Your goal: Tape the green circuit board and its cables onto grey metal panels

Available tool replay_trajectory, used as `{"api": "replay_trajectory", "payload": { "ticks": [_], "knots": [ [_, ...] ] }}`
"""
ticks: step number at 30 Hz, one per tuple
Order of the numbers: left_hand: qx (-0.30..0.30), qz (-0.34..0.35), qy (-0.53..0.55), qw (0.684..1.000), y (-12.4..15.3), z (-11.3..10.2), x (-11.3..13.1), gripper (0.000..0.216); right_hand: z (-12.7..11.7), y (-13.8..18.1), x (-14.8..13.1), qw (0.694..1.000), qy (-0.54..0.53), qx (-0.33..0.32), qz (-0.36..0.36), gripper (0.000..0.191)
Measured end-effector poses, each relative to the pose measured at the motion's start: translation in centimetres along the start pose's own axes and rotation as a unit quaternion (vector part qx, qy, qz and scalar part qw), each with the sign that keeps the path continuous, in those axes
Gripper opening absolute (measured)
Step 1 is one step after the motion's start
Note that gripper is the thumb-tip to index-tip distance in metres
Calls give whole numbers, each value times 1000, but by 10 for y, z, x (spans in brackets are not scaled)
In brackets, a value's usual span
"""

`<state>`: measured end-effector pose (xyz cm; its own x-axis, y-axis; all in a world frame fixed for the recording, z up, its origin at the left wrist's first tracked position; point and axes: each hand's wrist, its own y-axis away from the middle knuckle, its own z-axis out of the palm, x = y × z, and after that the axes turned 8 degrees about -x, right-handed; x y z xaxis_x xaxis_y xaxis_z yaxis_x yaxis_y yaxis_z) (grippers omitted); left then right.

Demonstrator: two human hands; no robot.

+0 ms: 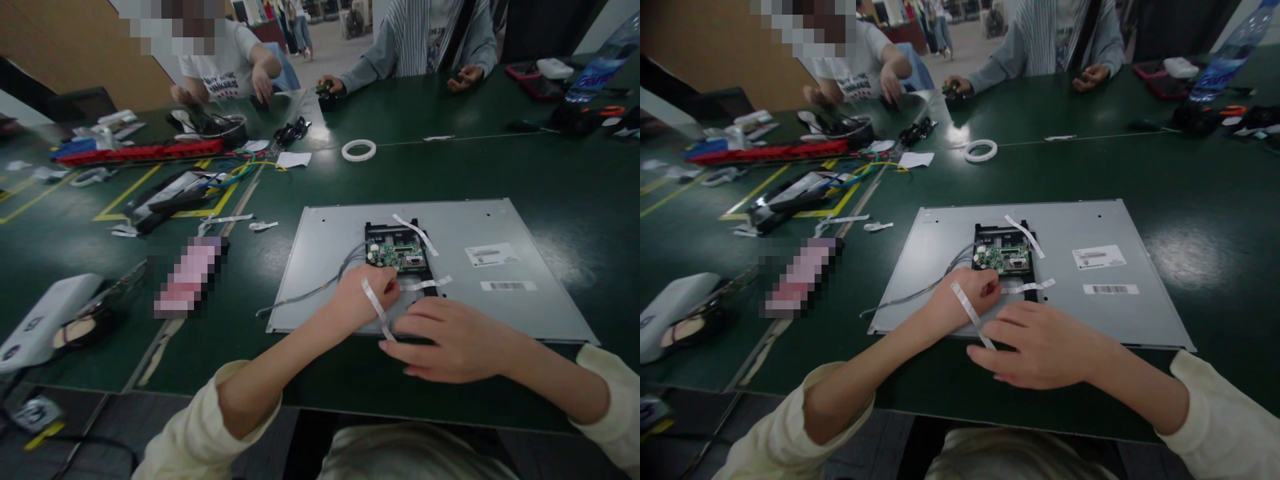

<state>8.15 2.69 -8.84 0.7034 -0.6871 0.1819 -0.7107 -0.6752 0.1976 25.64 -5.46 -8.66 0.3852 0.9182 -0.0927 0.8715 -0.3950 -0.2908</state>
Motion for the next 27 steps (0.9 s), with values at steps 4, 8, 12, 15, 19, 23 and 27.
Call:
{"api": "replay_trajectory", "payload": {
  "ticks": [4,8,12,15,19,23,27],
  "knots": [
    [1,2,-4,1000,0,1,-1,27,8,-5,-4,999,-19,-28,-16,30],
    [-6,2,-9,1000,0,0,-1,27,10,-4,-3,1000,13,-14,-7,17],
    [-2,2,2,1000,0,0,0,26,11,-5,-3,1000,19,0,-18,16],
    [2,3,2,1000,-1,0,0,27,13,-5,-4,999,15,6,-28,16],
    [5,-2,1,1000,-1,0,0,26,15,-5,-4,1000,15,4,-23,14],
    [5,-6,1,1000,-1,0,0,25,16,-6,-4,1000,11,-8,-8,18],
    [15,-2,-2,1000,-1,1,-1,25,16,-7,-3,1000,18,2,3,13]
  ]
}}
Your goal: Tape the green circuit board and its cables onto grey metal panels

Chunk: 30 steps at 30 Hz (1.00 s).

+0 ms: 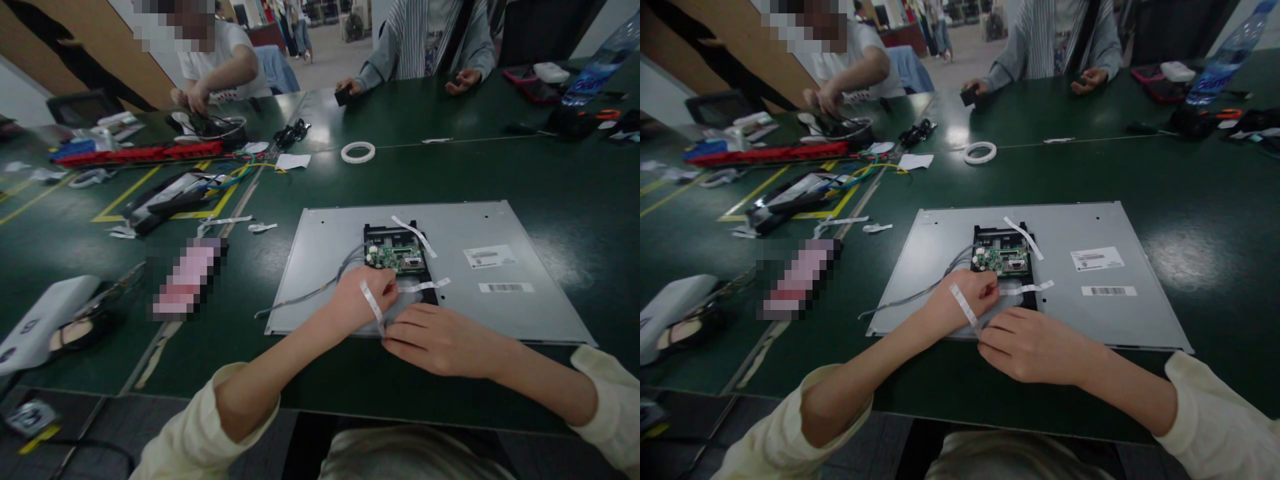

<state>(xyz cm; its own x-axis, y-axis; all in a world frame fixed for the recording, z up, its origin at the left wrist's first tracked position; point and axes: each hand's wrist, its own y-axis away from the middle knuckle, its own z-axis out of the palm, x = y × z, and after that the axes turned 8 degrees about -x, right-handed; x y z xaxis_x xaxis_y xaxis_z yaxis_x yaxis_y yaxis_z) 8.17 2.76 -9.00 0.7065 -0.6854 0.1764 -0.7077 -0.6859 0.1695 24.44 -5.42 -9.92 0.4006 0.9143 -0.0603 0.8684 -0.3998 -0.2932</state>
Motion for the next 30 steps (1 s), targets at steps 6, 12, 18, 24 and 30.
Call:
{"api": "replay_trajectory", "payload": {
  "ticks": [6,12,18,24,30],
  "knots": [
    [-1,11,3,1000,1,-2,0,25,0,0,-2,999,-4,52,6,12],
    [-10,10,7,1000,2,-4,0,25,-11,3,-3,994,-56,96,21,21],
    [-14,12,-6,1000,2,-4,0,23,-10,16,-2,978,-126,129,101,27],
    [-8,20,10,1000,6,-6,0,25,-5,12,2,917,-267,196,224,18],
    [-14,21,4,1000,7,-5,-2,26,-9,3,3,784,-463,244,335,15]
  ]
}}
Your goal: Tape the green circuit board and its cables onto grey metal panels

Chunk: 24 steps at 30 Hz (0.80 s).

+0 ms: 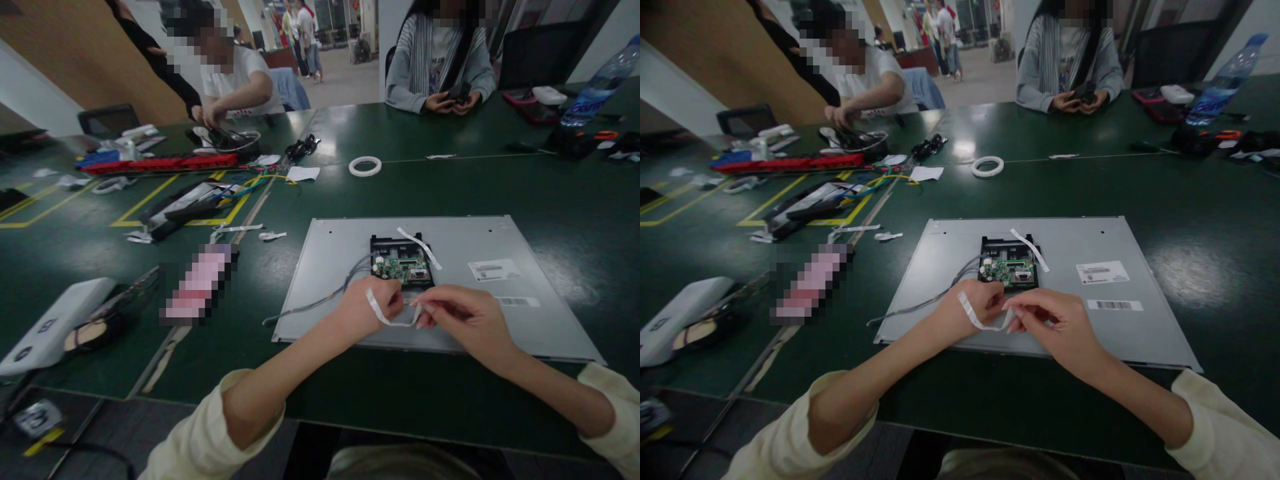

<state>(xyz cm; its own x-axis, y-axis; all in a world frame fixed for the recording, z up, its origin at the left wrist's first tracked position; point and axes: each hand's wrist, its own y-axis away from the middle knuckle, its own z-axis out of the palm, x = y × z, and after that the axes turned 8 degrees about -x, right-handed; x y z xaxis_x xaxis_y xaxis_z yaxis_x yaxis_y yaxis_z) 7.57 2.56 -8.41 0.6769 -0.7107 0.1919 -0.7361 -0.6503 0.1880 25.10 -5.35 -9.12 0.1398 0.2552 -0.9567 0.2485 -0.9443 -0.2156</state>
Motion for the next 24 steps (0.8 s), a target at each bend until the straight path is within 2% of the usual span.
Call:
{"api": "replay_trajectory", "payload": {
  "ticks": [4,10,14,20,24],
  "knots": [
    [4,5,-3,1000,1,-1,1,24,-2,-4,5,995,-84,13,56,17],
    [-6,-2,-3,1000,1,-3,2,25,-9,-7,13,989,-137,9,48,16],
    [8,20,-11,1000,2,-1,0,22,-9,-8,13,989,-133,-6,66,19],
    [19,19,0,1000,3,1,-2,22,-9,-10,12,988,-118,3,95,21],
    [16,13,4,1000,2,2,-2,21,-9,-9,12,985,-123,-27,119,23]
  ]
}}
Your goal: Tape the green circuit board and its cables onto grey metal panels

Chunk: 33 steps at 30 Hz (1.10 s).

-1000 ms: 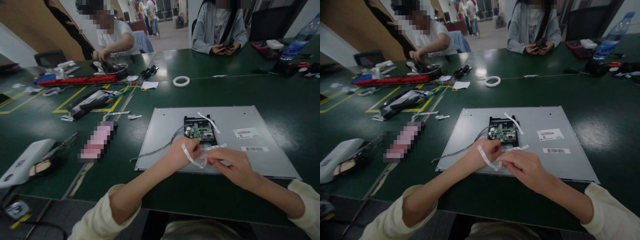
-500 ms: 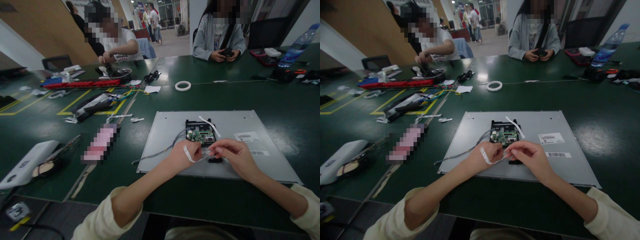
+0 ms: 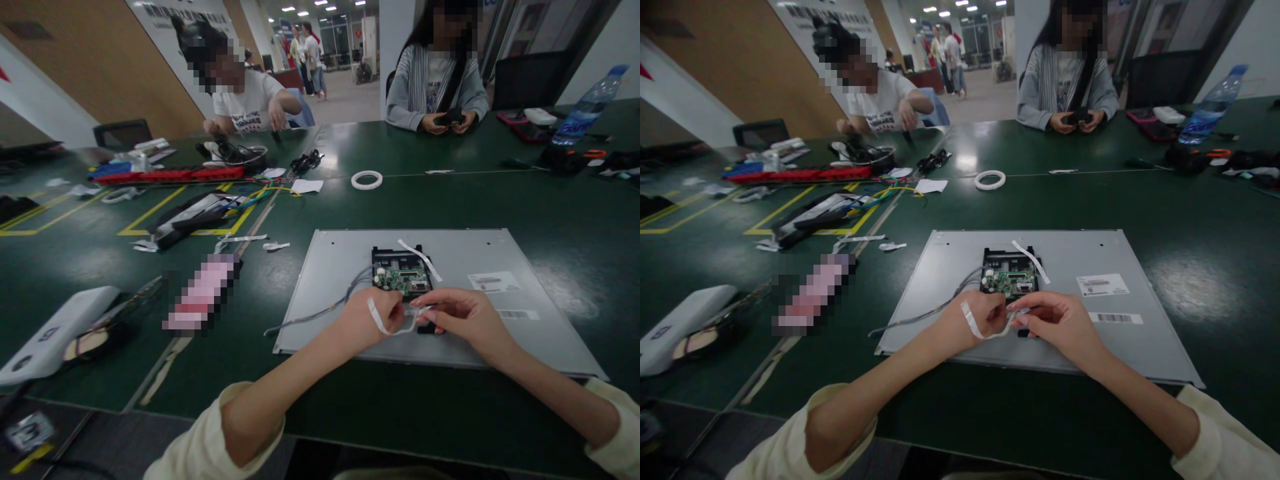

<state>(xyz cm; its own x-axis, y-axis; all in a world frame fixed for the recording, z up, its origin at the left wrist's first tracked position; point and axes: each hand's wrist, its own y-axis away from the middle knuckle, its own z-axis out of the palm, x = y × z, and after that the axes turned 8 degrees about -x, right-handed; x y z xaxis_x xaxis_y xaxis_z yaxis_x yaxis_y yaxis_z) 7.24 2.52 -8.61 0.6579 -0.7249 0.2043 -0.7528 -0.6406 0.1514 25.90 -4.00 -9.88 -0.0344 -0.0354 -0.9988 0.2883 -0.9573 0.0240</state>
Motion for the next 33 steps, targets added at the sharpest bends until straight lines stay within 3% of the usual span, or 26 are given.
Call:
{"api": "replay_trajectory", "payload": {
  "ticks": [8,16,27,33],
  "knots": [
    [6,-4,11,1000,1,-1,-1,22,3,1,5,998,-9,-58,-23,17],
    [-7,-3,36,999,2,-6,-2,21,2,2,-1,974,156,-92,-138,26],
    [5,-12,26,1000,2,-4,-1,21,0,-2,7,914,330,15,-234,10],
    [4,-5,46,999,2,-6,-2,21,0,0,5,911,319,-18,-259,12]
  ]
}}
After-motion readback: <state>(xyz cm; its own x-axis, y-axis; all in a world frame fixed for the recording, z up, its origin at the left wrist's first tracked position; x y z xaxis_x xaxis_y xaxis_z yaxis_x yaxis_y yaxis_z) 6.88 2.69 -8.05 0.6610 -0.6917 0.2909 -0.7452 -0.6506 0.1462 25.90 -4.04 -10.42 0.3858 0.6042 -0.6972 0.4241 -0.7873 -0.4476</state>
